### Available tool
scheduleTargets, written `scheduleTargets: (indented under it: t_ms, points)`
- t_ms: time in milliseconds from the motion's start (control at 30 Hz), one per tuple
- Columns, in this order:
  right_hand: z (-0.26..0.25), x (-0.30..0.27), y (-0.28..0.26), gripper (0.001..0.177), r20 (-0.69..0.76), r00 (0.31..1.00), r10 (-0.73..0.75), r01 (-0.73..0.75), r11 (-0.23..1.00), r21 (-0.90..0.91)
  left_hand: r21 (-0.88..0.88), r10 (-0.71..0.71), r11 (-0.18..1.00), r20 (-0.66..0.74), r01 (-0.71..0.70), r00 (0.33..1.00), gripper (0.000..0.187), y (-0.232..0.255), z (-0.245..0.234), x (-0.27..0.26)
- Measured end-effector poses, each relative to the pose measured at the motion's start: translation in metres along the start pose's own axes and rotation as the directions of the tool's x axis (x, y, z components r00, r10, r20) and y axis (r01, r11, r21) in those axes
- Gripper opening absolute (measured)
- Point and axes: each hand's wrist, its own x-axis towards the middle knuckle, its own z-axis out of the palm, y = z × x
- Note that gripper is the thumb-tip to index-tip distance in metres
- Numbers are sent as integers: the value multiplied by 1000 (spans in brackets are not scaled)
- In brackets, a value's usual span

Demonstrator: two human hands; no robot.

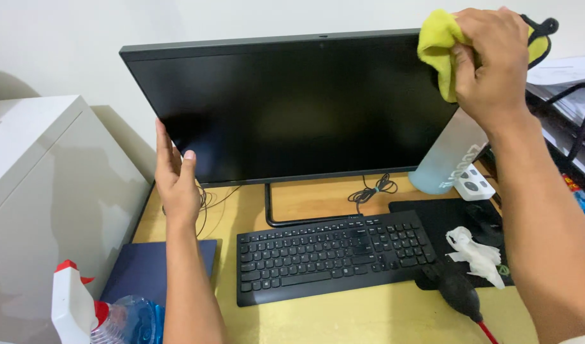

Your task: Cleaning a computer monitor screen and surrounding desk area using a microfiber cloth and air blower.

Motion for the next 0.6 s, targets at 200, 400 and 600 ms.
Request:
scheduleTargets:
  t_ms: [200,400,600]
  points:
    - [13,-21,9,34,-106,932,347,-317,921,225,65,-40,997,-22,41,999,74,5,-1,0]
    - [17,-5,-5,27,-125,940,317,-322,946,-24,25,-13,1000,-2,13,1000,75,0,-4,0]
    - [36,58,-49,23,18,998,-61,60,998,33,30,-13,999,-22,13,1000,76,-1,-7,0]
